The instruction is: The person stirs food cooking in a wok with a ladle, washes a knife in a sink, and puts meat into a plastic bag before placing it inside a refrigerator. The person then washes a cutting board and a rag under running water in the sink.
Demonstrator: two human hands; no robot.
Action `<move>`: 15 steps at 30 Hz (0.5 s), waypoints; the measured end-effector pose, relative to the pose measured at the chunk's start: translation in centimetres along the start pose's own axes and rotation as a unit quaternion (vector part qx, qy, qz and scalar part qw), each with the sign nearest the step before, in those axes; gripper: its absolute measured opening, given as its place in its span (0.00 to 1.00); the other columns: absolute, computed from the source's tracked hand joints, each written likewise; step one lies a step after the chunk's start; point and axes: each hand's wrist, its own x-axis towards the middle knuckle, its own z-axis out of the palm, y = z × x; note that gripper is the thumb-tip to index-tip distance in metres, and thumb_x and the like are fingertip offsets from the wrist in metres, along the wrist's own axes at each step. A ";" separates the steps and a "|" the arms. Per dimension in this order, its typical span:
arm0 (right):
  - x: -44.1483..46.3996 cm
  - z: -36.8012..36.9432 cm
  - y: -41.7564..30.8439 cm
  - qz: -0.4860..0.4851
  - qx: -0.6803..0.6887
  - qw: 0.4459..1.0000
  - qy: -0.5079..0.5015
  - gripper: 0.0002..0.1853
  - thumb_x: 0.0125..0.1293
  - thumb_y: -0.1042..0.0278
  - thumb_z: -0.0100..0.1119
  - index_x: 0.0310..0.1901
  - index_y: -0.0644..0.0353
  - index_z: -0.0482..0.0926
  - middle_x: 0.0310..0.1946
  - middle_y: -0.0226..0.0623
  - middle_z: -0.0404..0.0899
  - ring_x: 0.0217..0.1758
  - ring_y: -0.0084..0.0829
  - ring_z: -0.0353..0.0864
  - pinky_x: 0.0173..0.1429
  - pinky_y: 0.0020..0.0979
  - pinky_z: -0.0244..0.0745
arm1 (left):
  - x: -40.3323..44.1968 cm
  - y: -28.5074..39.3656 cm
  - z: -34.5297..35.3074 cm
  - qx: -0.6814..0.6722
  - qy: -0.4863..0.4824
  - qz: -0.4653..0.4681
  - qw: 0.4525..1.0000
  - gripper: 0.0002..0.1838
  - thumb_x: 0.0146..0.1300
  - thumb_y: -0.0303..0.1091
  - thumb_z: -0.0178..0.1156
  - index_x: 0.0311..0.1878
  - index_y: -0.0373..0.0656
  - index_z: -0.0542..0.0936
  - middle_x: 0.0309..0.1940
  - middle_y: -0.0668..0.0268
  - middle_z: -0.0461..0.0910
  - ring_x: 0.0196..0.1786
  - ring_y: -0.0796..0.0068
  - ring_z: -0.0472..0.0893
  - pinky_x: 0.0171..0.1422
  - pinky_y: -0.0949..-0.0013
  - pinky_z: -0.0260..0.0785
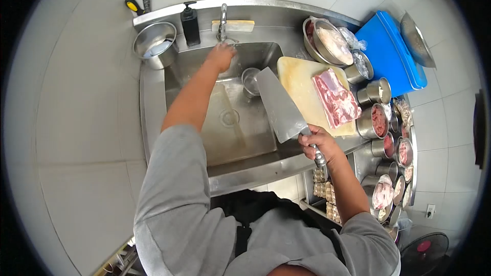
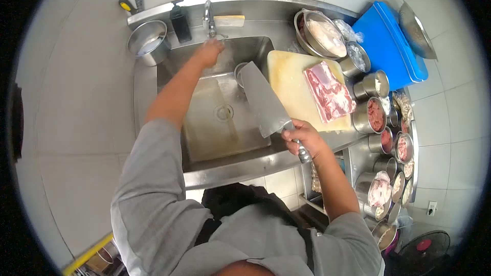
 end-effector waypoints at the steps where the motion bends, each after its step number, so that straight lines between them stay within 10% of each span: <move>1: -0.7 0.0 0.4 0.001 -0.002 1.000 -0.004 0.12 0.59 0.75 0.61 0.45 0.63 0.73 0.23 0.30 0.69 0.12 0.19 0.64 0.15 0.24 0.59 | -1.7 0.2 1.8 -0.180 0.047 -0.035 0.982 0.33 0.58 0.30 0.56 0.69 0.41 0.66 0.68 0.55 0.67 0.73 0.53 0.61 0.78 0.51 0.46; 4: -2.2 -0.1 1.7 -0.030 0.014 0.998 -0.059 0.15 0.60 0.76 0.59 0.48 0.63 0.72 0.23 0.30 0.69 0.12 0.19 0.64 0.14 0.23 0.58 | -7.9 4.6 9.9 -0.440 0.051 -0.203 0.873 0.36 0.66 0.50 0.55 0.69 0.33 0.63 0.65 0.46 0.69 0.68 0.53 0.69 0.78 0.49 0.44; 6: -3.0 -0.2 2.9 -0.040 -0.004 0.996 -0.082 0.16 0.60 0.75 0.59 0.50 0.63 0.71 0.23 0.30 0.68 0.12 0.18 0.62 0.14 0.23 0.59 | -15.2 10.5 5.0 -0.746 0.037 -0.242 0.619 0.46 0.68 0.64 0.48 0.72 0.30 0.56 0.67 0.43 0.66 0.70 0.54 0.66 0.78 0.49 0.43; 7: -3.2 -0.2 3.4 -0.042 -0.012 0.994 -0.100 0.15 0.60 0.74 0.59 0.49 0.62 0.71 0.23 0.30 0.68 0.12 0.18 0.62 0.14 0.23 0.59 | -17.3 12.0 3.2 -0.742 0.049 -0.249 0.621 0.46 0.68 0.64 0.48 0.72 0.30 0.56 0.67 0.43 0.66 0.70 0.54 0.66 0.78 0.49 0.43; 9: -4.0 0.2 4.5 -0.044 -0.024 0.991 -0.120 0.15 0.61 0.74 0.59 0.49 0.62 0.71 0.23 0.30 0.68 0.13 0.18 0.61 0.14 0.24 0.60 | -21.5 15.4 1.2 -0.918 0.132 -0.176 0.332 0.48 0.69 0.66 0.41 0.74 0.31 0.47 0.68 0.44 0.64 0.72 0.53 0.63 0.77 0.49 0.43; 12: -6.0 1.0 5.5 -0.037 -0.066 0.983 -0.170 0.13 0.61 0.73 0.59 0.47 0.61 0.72 0.22 0.29 0.68 0.13 0.18 0.63 0.15 0.24 0.61 | -29.1 20.5 -2.0 -0.920 0.168 -0.138 0.326 0.48 0.70 0.66 0.39 0.75 0.32 0.43 0.69 0.43 0.62 0.73 0.51 0.61 0.76 0.49 0.46; 13: -7.0 1.2 5.7 -0.062 -0.156 0.978 -0.126 0.11 0.61 0.73 0.59 0.46 0.62 0.73 0.20 0.28 0.68 0.13 0.18 0.64 0.16 0.24 0.61 | -32.1 22.0 -1.1 -0.894 0.189 -0.155 0.376 0.41 0.71 0.60 0.45 0.72 0.32 0.56 0.66 0.49 0.68 0.70 0.58 0.66 0.73 0.55 0.54; 15: -8.8 2.8 5.9 -0.137 -0.350 0.926 -0.039 0.09 0.61 0.73 0.59 0.43 0.61 0.76 0.18 0.26 0.69 0.13 0.19 0.66 0.16 0.25 0.61 | -38.6 23.9 3.2 -0.555 0.274 -0.290 0.729 0.22 0.67 0.44 0.53 0.56 0.39 0.76 0.53 0.53 0.79 0.59 0.59 0.77 0.61 0.60 0.69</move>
